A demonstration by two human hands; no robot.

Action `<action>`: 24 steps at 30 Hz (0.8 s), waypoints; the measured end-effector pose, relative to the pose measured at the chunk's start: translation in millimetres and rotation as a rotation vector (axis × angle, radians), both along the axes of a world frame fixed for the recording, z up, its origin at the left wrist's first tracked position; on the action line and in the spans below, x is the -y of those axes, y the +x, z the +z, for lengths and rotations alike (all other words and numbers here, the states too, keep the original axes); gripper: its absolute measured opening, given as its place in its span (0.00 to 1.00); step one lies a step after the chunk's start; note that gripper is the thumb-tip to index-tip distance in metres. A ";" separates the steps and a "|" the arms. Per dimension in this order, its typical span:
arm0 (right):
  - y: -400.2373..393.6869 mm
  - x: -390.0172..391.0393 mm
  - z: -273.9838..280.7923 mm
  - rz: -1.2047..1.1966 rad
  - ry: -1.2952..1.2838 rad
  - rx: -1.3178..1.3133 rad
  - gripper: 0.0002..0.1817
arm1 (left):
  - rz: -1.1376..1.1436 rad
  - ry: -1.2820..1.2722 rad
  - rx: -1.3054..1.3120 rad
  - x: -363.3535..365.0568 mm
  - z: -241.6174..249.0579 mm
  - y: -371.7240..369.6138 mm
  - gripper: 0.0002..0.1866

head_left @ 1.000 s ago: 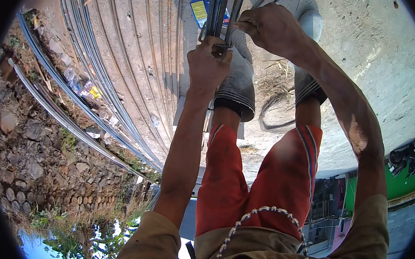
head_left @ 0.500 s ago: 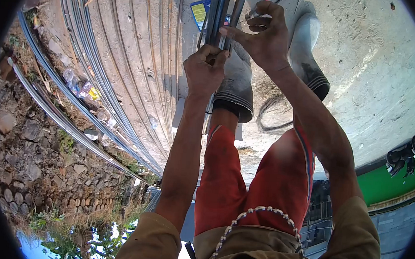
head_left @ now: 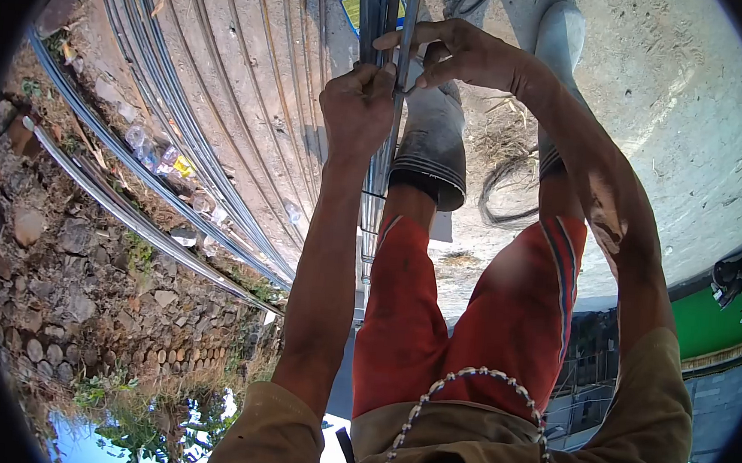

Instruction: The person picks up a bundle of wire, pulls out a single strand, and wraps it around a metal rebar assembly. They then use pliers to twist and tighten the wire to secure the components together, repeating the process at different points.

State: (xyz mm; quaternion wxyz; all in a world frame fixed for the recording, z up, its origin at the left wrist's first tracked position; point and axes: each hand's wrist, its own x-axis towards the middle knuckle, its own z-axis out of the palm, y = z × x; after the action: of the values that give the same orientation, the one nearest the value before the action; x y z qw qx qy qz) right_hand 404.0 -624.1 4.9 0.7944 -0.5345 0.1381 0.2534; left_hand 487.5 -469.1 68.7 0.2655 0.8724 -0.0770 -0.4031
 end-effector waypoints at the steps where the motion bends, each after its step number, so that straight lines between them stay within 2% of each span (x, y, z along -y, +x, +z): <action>1: 1.0 2.6 -0.1 0.043 -0.087 0.071 0.28 | -0.001 -0.003 0.005 -0.3 1.3 -2.2 0.15; 3: 7.8 11.1 -3.4 0.136 -0.277 0.216 0.26 | -0.008 -0.035 0.031 0.8 0.0 -5.7 0.15; 6: 11.9 11.3 -2.2 0.173 -0.383 0.282 0.20 | -0.040 -0.074 0.064 -4.4 -5.7 -8.9 0.15; 9: 13.5 8.3 -0.9 0.311 -0.782 0.271 0.14 | -0.109 -0.018 0.033 -5.7 -6.0 -2.8 0.13; 11: 2.8 0.4 5.1 0.172 -0.778 0.275 0.10 | -0.180 0.070 -0.046 -5.7 -0.4 5.0 0.12; 13: -10.2 -7.6 12.9 0.067 -0.797 0.255 0.09 | -0.134 0.110 -0.205 -4.1 4.4 12.1 0.10; 15: -22.1 -13.2 14.4 -0.020 -0.862 0.206 0.08 | -0.090 0.033 -0.300 -2.0 0.3 15.6 0.09; 16: -26.5 -18.8 13.8 -0.057 -0.841 0.153 0.08 | -0.071 -0.047 -0.326 -4.7 -0.9 14.2 0.08; 19: -33.9 -36.1 -1.1 -0.271 -0.839 0.204 0.07 | -0.029 -0.172 -0.423 -17.3 -3.3 12.7 0.10; 24: -37.4 -42.6 -19.4 -0.233 -0.357 0.002 0.07 | -0.120 -0.159 -0.426 -14.5 -4.8 17.1 0.13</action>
State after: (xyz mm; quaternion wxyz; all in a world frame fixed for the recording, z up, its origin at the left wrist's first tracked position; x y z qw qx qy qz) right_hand 366.6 -581.5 -14.5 0.7113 -0.6472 0.2408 0.1311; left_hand 504.6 -454.5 63.9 0.3191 0.7379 -0.1022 -0.5859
